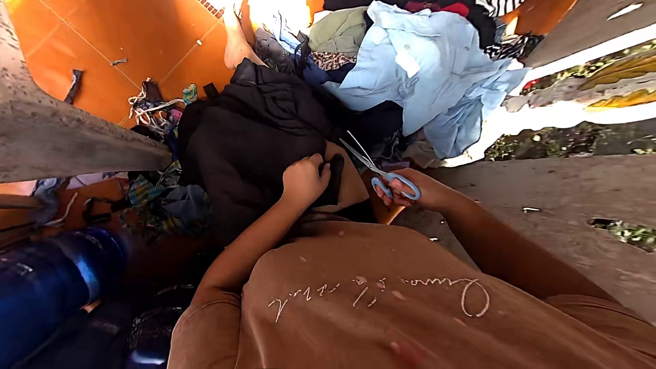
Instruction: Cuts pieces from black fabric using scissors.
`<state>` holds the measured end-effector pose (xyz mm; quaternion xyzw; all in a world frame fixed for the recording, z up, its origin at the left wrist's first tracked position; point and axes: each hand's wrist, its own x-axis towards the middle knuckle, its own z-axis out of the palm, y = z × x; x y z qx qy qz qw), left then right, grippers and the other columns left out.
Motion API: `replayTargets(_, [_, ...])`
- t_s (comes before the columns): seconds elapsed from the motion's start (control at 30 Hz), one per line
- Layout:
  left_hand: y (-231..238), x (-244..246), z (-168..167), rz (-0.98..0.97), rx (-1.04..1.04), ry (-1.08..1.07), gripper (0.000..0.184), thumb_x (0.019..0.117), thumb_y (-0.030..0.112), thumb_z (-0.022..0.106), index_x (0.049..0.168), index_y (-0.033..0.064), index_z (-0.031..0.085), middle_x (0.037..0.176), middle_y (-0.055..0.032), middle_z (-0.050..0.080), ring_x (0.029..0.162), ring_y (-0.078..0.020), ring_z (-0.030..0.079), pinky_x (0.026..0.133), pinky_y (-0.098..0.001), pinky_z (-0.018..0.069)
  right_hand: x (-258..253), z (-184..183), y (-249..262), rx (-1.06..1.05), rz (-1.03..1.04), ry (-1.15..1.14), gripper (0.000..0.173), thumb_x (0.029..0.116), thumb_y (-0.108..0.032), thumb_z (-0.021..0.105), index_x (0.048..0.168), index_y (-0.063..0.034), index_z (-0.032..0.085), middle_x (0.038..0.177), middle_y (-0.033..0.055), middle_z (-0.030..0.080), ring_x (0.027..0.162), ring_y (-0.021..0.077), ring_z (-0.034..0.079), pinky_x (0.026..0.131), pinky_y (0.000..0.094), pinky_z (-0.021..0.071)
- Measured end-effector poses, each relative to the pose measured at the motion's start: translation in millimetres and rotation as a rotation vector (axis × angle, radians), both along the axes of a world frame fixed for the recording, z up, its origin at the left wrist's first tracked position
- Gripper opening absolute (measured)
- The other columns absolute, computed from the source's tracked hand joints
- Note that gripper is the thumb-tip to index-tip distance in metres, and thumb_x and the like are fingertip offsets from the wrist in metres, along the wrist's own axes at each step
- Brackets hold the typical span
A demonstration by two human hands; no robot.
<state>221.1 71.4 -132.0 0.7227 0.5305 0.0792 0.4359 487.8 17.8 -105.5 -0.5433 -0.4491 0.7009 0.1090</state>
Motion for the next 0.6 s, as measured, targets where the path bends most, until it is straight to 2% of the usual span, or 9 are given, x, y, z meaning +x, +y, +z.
replayTargets(0.07, [-3,-3,-5,0.016,0.057,-0.079,0.029,0.1043,0.021,0.056,0.1,-0.004,0.071,0.093,-0.0217,0.072,0.09,-0.0393,0.072,0.079,-0.0589,0.0545,-6,-2,5,-0.032,0.013,-0.019,0.032,0.0973,-0.045,0.05,0.088,-0.0167,0.06,0.067,-0.0142,0.062,0.048,-0.0069,0.048,0.045,0.0097,0.0361])
replayTargets(0.2, [-8,-10,-11,0.072,0.084,-0.237,0.031,0.106,0.018,0.054,0.09,-0.0042,0.069,0.08,-0.0189,0.068,0.077,-0.0356,0.069,0.069,-0.0565,0.0528,-20,-7,12,-0.072,0.016,-0.015,0.028,0.1012,-0.03,0.044,0.085,-0.0141,0.061,0.062,-0.0128,0.061,0.044,-0.0074,0.045,0.042,0.0099,0.0335])
replayTargets(0.37, [-9,-14,-16,0.123,0.065,-0.354,0.032,0.1067,0.015,0.051,0.085,-0.0026,0.067,0.072,-0.0137,0.063,0.067,-0.0275,0.062,0.063,-0.0488,0.0494,-40,-4,17,-0.111,-0.048,0.014,0.034,0.1068,-0.022,0.036,0.085,-0.011,0.06,0.062,-0.0104,0.062,0.043,-0.007,0.044,0.042,0.0094,0.033])
replayTargets(0.6, [-11,-16,-22,0.113,0.072,-0.423,0.031,0.1052,0.013,0.053,0.082,-0.0017,0.067,0.067,-0.0096,0.06,0.061,-0.0209,0.058,0.059,-0.042,0.0472,-60,-3,18,-0.139,-0.188,0.05,0.036,0.1087,-0.02,0.035,0.084,-0.0091,0.059,0.06,-0.008,0.061,0.041,-0.0064,0.042,0.04,0.0088,0.0309])
